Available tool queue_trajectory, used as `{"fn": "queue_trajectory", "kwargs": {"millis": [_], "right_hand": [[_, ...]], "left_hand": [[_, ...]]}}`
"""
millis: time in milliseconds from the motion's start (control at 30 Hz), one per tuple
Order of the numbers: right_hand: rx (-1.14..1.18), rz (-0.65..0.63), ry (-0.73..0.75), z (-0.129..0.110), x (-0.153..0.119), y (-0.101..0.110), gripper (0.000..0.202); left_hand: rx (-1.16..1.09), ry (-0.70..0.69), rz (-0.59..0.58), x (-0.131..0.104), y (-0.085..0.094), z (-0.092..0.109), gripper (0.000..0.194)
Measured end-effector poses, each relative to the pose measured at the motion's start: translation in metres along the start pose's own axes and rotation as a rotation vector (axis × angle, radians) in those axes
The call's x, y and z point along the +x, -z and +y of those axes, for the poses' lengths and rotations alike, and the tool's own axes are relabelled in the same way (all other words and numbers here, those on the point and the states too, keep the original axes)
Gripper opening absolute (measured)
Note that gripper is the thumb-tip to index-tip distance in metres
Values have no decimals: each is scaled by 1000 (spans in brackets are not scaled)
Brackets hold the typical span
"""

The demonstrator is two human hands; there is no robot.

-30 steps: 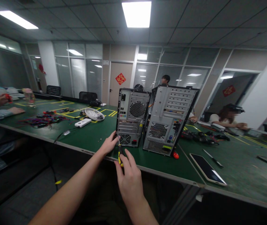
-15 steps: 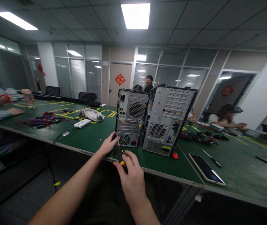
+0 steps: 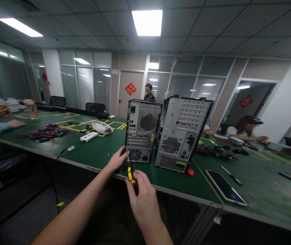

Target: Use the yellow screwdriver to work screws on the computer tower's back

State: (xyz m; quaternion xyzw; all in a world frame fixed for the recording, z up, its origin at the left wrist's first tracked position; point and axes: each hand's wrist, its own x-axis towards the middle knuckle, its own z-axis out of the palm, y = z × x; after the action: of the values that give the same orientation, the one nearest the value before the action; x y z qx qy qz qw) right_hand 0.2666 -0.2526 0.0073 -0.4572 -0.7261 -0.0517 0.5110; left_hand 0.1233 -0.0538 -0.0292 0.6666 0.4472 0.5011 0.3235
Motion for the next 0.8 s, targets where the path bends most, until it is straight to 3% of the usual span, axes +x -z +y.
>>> {"fn": "queue_trajectory", "kwargs": {"millis": [300,800], "right_hand": [[-70,-32,55,-2,-3,-2,25],[-57,-8,54,-3,-4,-4,23]], "left_hand": [[-17,-1,5,3,-2,-6,65],[10,0,1,0,0,0,64]]}}
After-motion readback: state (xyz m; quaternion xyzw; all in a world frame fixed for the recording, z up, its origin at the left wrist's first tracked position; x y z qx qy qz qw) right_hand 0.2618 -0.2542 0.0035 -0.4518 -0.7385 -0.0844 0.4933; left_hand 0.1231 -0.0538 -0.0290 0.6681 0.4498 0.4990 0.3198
